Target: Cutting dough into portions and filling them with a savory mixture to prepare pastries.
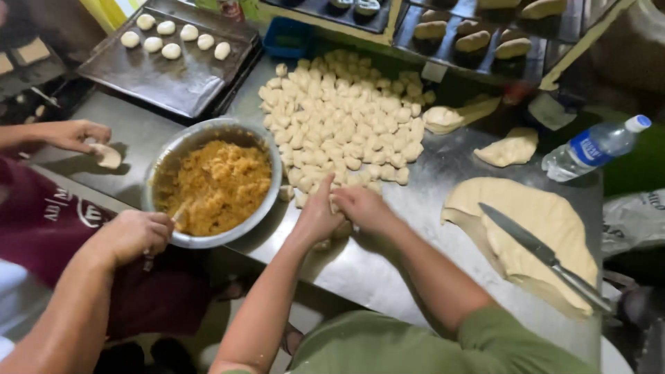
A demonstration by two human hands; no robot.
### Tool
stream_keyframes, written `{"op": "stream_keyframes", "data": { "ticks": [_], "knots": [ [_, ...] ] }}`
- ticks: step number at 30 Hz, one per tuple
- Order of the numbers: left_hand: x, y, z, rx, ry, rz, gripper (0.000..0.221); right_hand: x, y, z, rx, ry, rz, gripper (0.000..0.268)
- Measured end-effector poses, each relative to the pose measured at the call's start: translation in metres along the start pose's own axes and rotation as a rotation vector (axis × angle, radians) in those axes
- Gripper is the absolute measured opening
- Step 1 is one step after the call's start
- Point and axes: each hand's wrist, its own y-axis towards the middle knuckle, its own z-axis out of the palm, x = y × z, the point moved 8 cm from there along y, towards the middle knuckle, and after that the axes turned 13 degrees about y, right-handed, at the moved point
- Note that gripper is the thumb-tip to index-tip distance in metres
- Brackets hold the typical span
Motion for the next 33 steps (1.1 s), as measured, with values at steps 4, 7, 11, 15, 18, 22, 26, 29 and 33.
{"op": "stream_keyframes", "data": {
  "ticks": [4, 7, 11, 15, 18, 22, 26, 29, 33],
  "knots": [
    [0.030, 0.026, 0.008, -0.055, -0.073, -0.014, 0.068, 0.011, -0.018, 0.009, -0.242, -0.072, -0.215, 0.024],
    [0.024, 0.042, 0.039, -0.078, 0.233, 0.011, 0.036, 0.038, -0.039, 0.003, -0.388, -0.008, -0.117, 0.031],
    [-0.006, 0.049, 0.033, -0.108, 0.255, -0.020, 0.038, 0.049, -0.026, -0.014, -0.233, -0.237, 0.206, 0.051],
    [-0.008, 0.065, 0.023, -0.213, 0.549, 0.151, 0.038, 0.022, -0.014, -0.022, -0.125, -0.512, 0.121, 0.047],
    [0.011, 0.078, 0.017, -0.323, 0.880, 0.147, 0.026, 0.046, -0.040, 0.021, 0.479, 0.199, -0.302, 0.035],
    [0.018, 0.030, -0.031, -0.014, 0.274, -0.260, 0.071, 0.119, -0.023, -0.051, -0.314, -0.426, -0.904, 0.023],
    [0.008, -0.021, -0.034, 0.011, 0.054, -0.345, 0.103, 0.060, 0.082, -0.139, -0.477, -0.780, -0.176, 0.089],
    [0.038, -0.025, -0.006, 0.001, -0.105, -0.271, 0.082, 0.069, 0.046, -0.124, -0.375, -0.213, -0.194, 0.073],
    [0.040, -0.030, 0.010, 0.023, -0.050, -0.104, 0.071, -0.024, -0.014, -0.002, -0.091, -0.016, -0.085, 0.034]
  ]
}}
